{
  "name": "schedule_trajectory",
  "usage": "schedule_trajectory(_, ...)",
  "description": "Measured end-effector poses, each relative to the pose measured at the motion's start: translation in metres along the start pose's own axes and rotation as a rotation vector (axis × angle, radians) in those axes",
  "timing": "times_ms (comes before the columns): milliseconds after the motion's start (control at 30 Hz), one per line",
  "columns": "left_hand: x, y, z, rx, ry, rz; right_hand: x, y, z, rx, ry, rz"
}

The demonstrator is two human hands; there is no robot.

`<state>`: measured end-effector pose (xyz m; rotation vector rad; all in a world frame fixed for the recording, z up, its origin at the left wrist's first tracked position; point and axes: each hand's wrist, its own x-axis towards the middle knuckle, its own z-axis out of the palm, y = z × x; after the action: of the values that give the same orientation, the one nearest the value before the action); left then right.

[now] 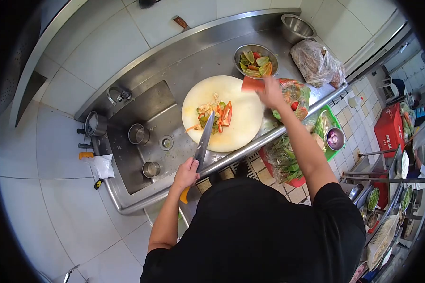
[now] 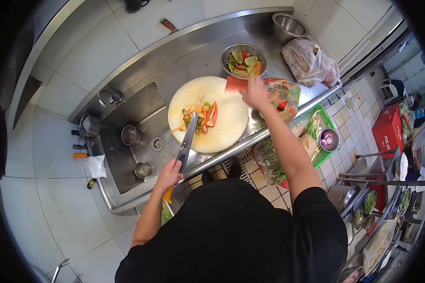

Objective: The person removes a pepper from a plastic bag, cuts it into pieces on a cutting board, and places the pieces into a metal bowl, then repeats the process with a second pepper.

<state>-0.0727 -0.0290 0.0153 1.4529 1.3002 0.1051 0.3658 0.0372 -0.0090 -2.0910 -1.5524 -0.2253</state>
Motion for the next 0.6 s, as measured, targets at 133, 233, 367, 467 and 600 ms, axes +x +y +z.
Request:
schedule_trajectory(133,0.017,0.000,0.012,-0.102,0.066,0.055,0.030,-0.044,-0.027,0.232,-0.167,-0.043)
schedule_trajectory(233,0.026,0.012,0.026,-0.108,0.054,0.067,-0.017,-0.065,0.029,0.368,-0.597,-0.270)
schedule_trajectory(367,0.030,0.011,0.037,-0.055,0.073,0.076,-0.063,-0.085,0.041,0.116,-0.713,-0.235)
schedule_trajectory(467,0.017,0.007,0.035,-0.058,-0.011,0.065,-0.081,-0.075,0.028,0.085,-0.811,-0.249)
schedule_trajectory(600,0.015,-0.016,0.043,-0.114,-0.109,0.050,-0.102,-0.070,0.002,0.231,-0.663,-0.222)
